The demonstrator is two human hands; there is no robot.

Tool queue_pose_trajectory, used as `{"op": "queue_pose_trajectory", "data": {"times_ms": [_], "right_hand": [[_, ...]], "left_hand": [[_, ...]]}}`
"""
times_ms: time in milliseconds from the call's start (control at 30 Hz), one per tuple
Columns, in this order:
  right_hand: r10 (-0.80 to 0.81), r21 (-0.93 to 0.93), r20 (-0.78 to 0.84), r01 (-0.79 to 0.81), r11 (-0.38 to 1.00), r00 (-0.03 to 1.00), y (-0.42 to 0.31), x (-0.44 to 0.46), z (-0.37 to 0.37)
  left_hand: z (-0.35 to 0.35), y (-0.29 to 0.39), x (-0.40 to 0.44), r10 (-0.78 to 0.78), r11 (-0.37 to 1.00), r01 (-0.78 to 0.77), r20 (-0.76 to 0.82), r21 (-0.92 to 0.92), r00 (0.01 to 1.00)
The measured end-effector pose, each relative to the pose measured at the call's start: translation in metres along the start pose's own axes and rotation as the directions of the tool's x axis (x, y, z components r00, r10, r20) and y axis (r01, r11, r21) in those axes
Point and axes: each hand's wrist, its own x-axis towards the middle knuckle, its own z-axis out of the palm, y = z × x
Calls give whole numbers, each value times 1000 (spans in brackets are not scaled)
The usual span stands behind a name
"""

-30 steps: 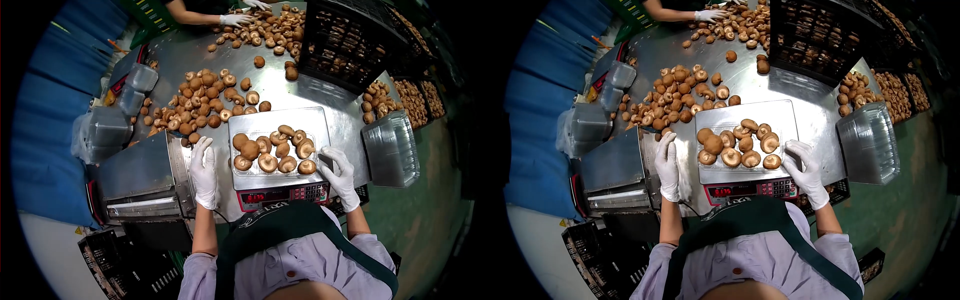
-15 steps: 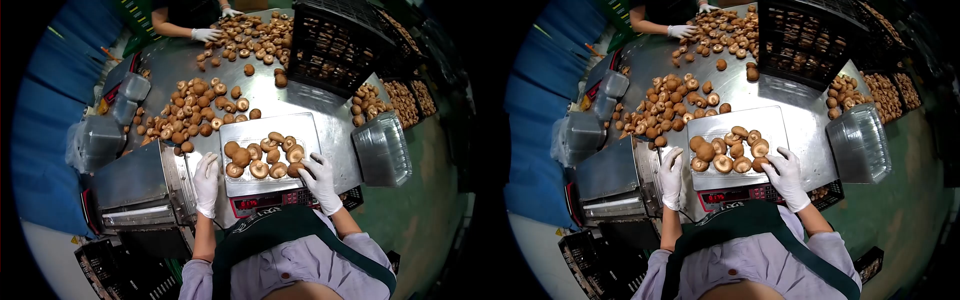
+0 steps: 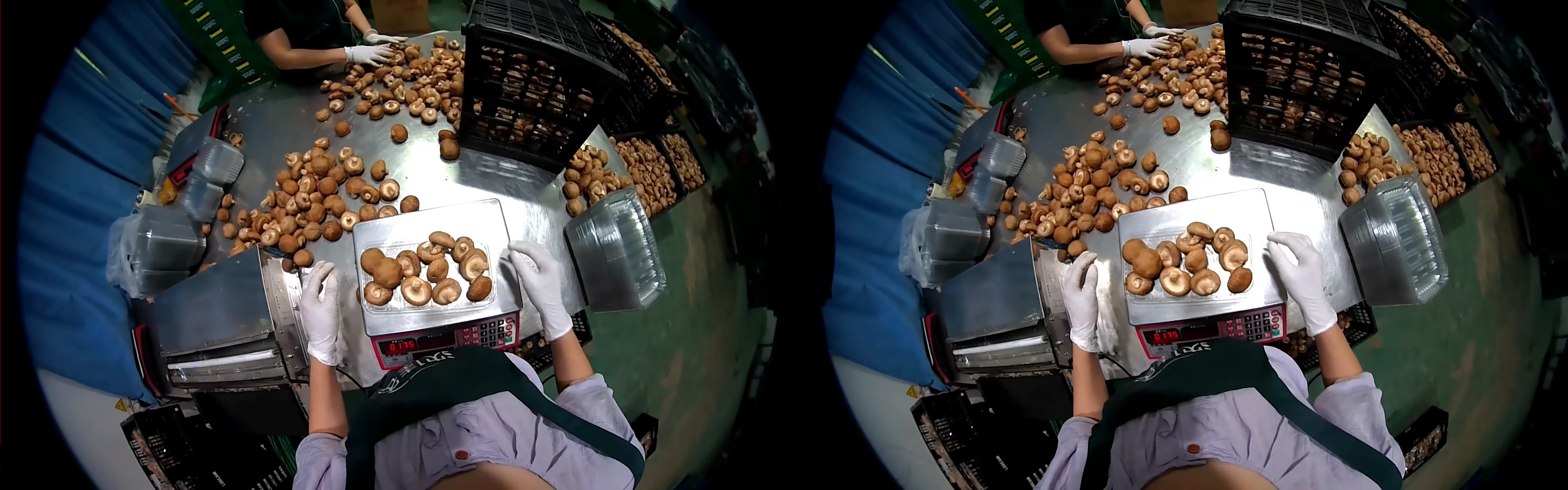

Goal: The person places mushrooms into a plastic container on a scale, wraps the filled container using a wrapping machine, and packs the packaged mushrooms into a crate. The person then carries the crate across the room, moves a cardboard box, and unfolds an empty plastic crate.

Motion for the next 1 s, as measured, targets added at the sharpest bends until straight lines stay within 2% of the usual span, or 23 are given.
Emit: {"op": "queue_pose_trajectory", "data": {"times_ms": [67, 133, 200, 267, 333, 400, 433, 467, 533, 600, 667, 700, 767, 800, 867, 933, 1000], "right_hand": [[66, 55, 114, -73, 996, 991, -24, 12, 10], [-128, -27, 205, 136, 990, 970, -45, 22, 25], [-386, -129, 237, 422, 897, 892, -42, 32, 53], [-378, -180, 293, 439, 880, 878, -31, 37, 76], [-376, -228, 348, 466, 855, 859, -34, 43, 81], [-290, -125, 273, 332, 935, 917, -37, 38, 76], [-322, -36, 201, 335, 941, 925, -34, 36, 76], [-319, -38, 211, 333, 942, 924, -33, 34, 71], [-538, -66, 141, 550, 832, 831, -38, 29, 57], [-532, -186, 328, 606, 774, 780, -29, 18, 49], [-418, -54, 420, 482, 874, 806, -28, 12, 39], [-414, -60, 418, 479, 876, 809, -28, 13, 34], [-283, 93, 434, 269, 959, 855, -28, 14, 27], [-280, 91, 431, 267, 959, 858, -28, 13, 26], [-179, 161, 428, 120, 980, 886, -28, 13, 26], [-175, 184, 415, 106, 977, 893, -23, 12, 31], [-253, 118, 363, 225, 967, 897, -14, 9, 38]], "left_hand": [[6, 5, -1, 49, 997, -50, 11, 67, 999], [16, 12, -1, 101, 986, -104, 24, 132, 995], [25, 21, -3, 201, 960, -208, 55, 187, 978], [33, 30, -4, 229, 948, -247, 112, 198, 967], [36, 34, -4, 198, 960, -223, 155, 170, 968], [35, 35, -4, 208, 947, -238, 154, 217, 966], [35, 37, -4, 199, 959, -225, 156, 175, 968], [36, 38, -6, 187, 969, -209, 159, 131, 969], [40, 38, -5, 190, 969, -213, 168, 129, 967], [45, 41, -5, 206, 965, -231, 183, 123, 961], [50, 45, -5, 232, 953, -265, 206, 149, 951], [53, 48, -5, 234, 953, -267, 210, 144, 949], [61, 53, -7, 337, 880, -404, 271, 251, 902], [67, 53, -9, 338, 886, -408, 295, 221, 894], [78, 57, -8, 424, 829, -511, 339, 227, 840], [88, 61, -12, 460, 782, -570, 383, 254, 801], [94, 63, -13, 509, 683, -664, 453, 305, 732]]}}
